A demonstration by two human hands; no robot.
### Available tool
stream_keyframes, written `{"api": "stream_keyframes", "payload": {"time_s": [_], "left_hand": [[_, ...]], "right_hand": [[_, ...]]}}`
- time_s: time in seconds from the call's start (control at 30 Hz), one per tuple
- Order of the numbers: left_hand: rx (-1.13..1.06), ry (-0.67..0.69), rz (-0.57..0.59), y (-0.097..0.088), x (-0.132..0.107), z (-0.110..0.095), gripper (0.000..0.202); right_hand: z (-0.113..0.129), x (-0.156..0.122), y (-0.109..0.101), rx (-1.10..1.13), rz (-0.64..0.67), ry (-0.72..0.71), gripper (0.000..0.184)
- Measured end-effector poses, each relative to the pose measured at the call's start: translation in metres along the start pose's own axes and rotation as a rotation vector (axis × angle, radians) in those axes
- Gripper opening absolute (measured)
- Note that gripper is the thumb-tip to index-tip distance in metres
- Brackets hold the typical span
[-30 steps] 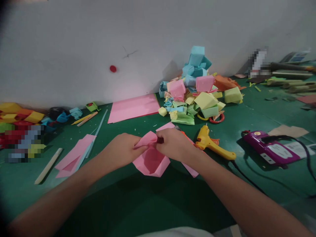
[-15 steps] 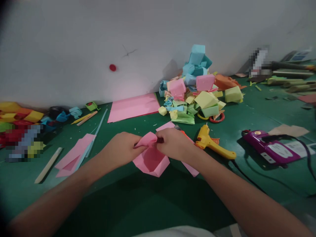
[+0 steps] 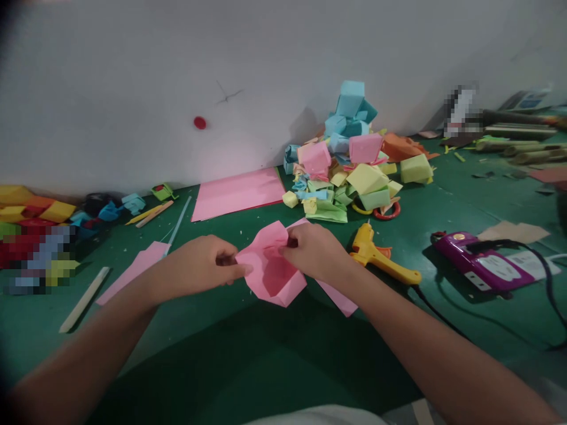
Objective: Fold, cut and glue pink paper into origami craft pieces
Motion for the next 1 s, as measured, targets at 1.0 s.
{"api": "stream_keyframes", "payload": {"time_s": [1.0], "left_hand": [[-0.172, 0.192, -0.294, 0.023, 0.002, -0.027, 0.043]], "right_hand": [[-0.001, -0.001, 0.005, -0.022, 0.002, 0.044, 0.018]]}}
Point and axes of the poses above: each hand's wrist, its own x-axis towards the middle knuckle, its own y-axis out of the palm, z = x × y, the point moved 5 cm from there along x, towards the middle knuckle
